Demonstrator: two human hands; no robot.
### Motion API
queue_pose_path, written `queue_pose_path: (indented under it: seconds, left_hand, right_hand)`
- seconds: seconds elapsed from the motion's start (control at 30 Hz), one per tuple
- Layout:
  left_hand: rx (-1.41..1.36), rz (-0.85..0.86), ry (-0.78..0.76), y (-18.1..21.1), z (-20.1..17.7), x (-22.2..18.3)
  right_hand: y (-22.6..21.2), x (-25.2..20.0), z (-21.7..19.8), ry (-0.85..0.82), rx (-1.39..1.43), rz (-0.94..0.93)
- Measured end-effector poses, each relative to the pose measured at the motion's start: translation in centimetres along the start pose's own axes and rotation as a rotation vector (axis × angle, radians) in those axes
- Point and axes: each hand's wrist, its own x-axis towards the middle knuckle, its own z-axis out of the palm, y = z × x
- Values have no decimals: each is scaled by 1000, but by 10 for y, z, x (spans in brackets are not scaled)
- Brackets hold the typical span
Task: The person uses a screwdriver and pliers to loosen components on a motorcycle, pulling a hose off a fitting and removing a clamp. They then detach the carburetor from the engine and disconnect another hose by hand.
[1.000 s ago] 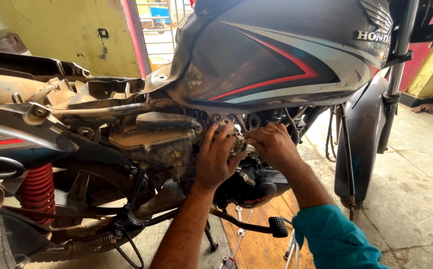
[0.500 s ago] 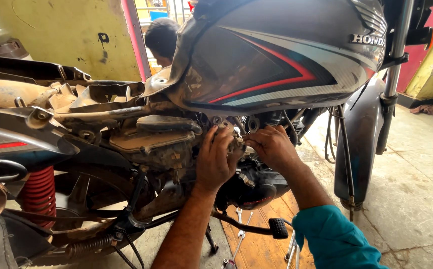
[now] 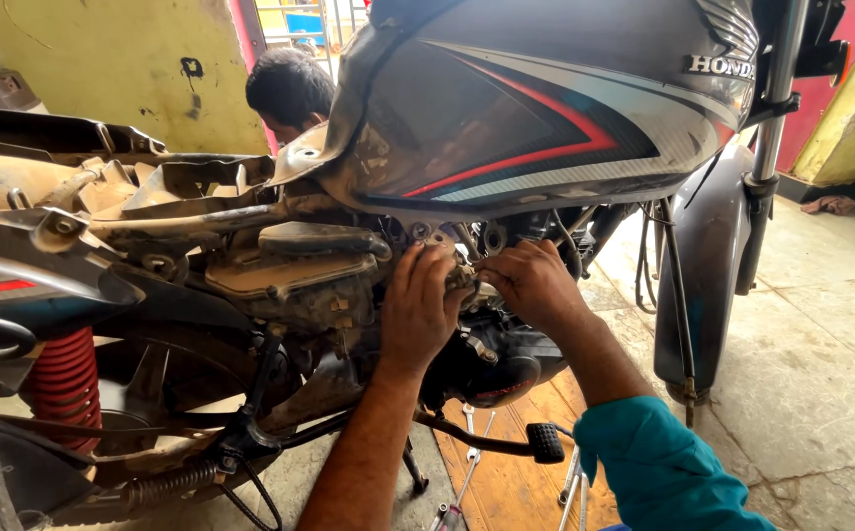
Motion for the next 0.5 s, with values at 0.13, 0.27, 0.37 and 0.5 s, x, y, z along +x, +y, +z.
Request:
queue_pose_path:
  seconds: [0.13,0.27,0.37,0.5]
  left_hand:
    - [55,-76,-94,-13,14,-19]
    - [-18,-124,-23,-3,11,-12]
    - [42,-17,-42,-1,0,-3]
    - [106,-73,-131,-9,9,-16]
  right_hand:
    - [-2,0,0,-14,2,15]
    - [4,-1,5,29,14,-22]
    - [0,0,1,-5,16,15]
    - [1,-1,3,20,15,-2]
